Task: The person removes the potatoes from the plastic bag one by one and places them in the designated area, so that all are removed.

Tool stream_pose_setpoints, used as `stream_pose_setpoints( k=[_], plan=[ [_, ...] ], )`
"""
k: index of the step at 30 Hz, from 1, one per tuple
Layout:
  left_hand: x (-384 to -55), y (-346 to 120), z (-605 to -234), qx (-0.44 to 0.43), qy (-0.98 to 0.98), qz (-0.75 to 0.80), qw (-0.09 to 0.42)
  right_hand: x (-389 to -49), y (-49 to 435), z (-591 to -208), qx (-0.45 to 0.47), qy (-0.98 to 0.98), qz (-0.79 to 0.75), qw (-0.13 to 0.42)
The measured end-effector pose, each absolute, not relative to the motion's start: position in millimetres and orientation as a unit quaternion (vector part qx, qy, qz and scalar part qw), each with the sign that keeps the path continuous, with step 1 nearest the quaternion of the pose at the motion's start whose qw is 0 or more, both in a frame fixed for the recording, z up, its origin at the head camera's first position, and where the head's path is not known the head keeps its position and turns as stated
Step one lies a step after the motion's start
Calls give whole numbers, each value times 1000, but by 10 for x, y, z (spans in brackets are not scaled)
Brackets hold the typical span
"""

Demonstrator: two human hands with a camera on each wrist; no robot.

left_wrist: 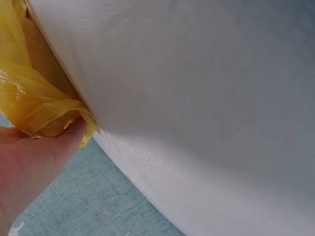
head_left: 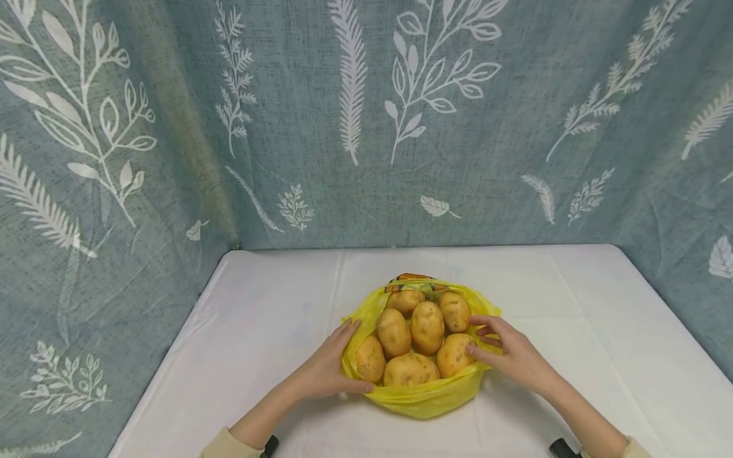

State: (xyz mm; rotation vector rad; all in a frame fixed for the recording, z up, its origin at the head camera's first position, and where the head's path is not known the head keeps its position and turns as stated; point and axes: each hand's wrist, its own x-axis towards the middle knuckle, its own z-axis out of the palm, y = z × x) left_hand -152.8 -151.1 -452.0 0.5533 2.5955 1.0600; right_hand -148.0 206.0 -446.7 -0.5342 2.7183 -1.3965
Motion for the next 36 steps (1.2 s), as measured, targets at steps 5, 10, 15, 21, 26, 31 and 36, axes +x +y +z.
stream_pose_setpoints(
  k=[5,10,15,21,26,31,36],
  plan=[
    [-1535,-1499,-4521,192,900,365,145,-1469,2058,-4470,-167,875,-454,17],
    [-1540,-1491,-4522,191,900,365,144,-1459,2057,-4471,-173,873,-455,13],
    [-1541,-1485,-4517,188,901,364,143,-1462,2058,-4482,-178,877,-446,8],
    [-1542,-1483,-4526,191,901,363,141,-1461,2053,-4475,-169,886,-432,11],
    [-1543,-1483,-4538,191,900,364,143,-1455,2043,-4470,-163,896,-414,10],
    [-1537,-1478,-4541,190,901,363,142,-1448,2032,-4470,-156,907,-391,8],
    [-1526,-1474,-4535,190,901,363,141,-1430,2021,-4447,-144,916,-375,16]
  ],
)
